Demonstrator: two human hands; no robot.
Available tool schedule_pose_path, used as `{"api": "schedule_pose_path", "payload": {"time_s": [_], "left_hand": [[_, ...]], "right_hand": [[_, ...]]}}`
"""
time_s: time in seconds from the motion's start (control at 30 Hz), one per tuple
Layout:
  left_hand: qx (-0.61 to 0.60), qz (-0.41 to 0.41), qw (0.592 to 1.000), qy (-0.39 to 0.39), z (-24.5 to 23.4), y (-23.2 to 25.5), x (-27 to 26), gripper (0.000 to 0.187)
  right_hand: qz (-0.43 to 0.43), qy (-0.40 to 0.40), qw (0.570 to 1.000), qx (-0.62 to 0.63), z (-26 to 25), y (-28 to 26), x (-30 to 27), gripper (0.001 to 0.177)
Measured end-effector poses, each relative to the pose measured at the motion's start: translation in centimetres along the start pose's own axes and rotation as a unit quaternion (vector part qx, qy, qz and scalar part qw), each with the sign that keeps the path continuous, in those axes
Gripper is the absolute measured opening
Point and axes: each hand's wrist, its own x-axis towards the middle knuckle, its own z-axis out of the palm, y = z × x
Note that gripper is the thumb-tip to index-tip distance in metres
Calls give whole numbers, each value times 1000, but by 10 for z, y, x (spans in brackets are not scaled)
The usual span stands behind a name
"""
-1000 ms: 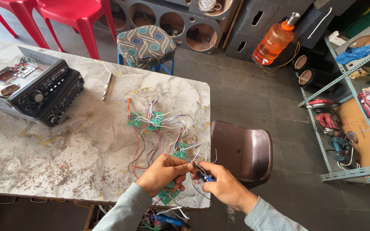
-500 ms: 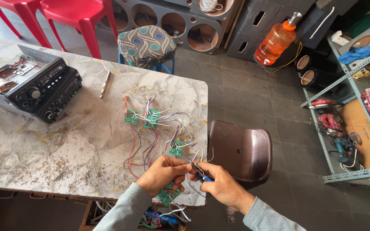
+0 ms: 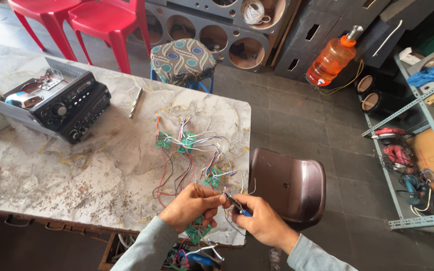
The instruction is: The person strips the insulation from multiple colored wires using wire strippers and organizes them on a workbench. They handle several small green circuit boards and a bundle of wires, preparing them for connection or repair.
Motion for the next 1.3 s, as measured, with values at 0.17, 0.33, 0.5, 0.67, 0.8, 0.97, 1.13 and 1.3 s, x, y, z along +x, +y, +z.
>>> {"api": "schedule_pose_path", "payload": {"time_s": [0.17, 0.33, 0.5, 0.67, 0.8, 0.97, 1.13, 1.3], "left_hand": [[24, 39, 998, -42, 2, 4, -5, 28], [30, 43, 997, -50, 2, 6, -6, 28], [36, 41, 997, -46, 4, 3, -8, 28], [-2, 25, 1000, -18, 2, 2, -12, 28], [-17, 40, 999, 2, -3, 9, -27, 30], [-101, 55, 988, 102, -22, 15, -68, 30], [-215, 72, 953, 201, -60, -13, -131, 33], [-313, 102, 888, 320, -91, -50, -161, 37]], "right_hand": [[-7, -66, 995, 75, -6, -12, -4, 13], [-12, -62, 996, 63, -7, -15, -8, 12], [-37, 27, 999, -26, 2, -5, -5, 18], [-9, 59, 998, -3, 2, -4, 0, 26], [-124, 77, 985, -93, -1, -9, -6, 41], [-188, 173, 934, -249, 19, -5, -22, 46], [-277, 219, 899, -258, 59, 30, -28, 43], [138, 200, 969, 35, 110, 33, -19, 21]]}}
